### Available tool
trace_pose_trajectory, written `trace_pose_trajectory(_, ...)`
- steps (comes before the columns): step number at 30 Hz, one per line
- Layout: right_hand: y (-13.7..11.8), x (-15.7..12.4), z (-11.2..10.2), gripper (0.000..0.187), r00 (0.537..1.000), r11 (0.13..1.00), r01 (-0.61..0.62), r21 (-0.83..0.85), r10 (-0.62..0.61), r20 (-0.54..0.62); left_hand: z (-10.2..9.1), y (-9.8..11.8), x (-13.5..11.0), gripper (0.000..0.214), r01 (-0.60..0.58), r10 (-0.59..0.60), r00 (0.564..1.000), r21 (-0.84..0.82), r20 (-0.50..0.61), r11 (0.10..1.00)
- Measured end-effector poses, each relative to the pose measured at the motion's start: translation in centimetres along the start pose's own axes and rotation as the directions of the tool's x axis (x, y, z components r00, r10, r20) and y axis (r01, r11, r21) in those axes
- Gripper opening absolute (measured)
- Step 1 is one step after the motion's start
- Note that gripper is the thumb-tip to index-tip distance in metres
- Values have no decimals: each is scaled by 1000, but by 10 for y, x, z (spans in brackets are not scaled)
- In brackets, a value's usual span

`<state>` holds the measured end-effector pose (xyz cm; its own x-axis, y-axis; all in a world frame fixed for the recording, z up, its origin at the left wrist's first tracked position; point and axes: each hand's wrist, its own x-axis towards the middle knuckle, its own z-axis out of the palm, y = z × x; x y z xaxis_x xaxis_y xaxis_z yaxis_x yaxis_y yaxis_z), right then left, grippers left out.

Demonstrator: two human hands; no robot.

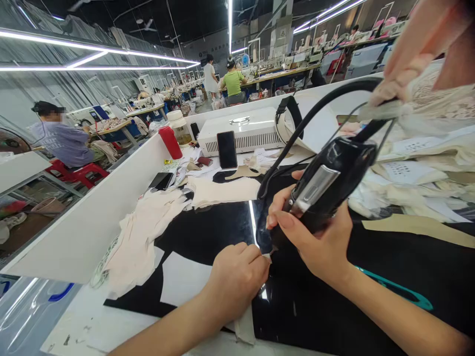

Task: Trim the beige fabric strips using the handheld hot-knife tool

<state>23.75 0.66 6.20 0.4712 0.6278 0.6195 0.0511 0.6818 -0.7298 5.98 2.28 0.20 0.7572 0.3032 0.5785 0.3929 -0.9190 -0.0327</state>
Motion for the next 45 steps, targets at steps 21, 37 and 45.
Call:
trace_pose_trajectory(21,4,0,-2,48,999,999,-32,-39,32,-3,0,-1,-2,38,13,-12,1000,-41,20,999)
trace_pose_trajectory(37,-10,-5,-3,49,998,992,-49,119,44,49,-6,-1,-3,34,34,-31,998,-53,59,998)
trace_pose_trajectory(45,-14,-3,-4,44,996,997,-60,58,56,76,-5,-4,-6,27,53,-44,994,-86,105,995)
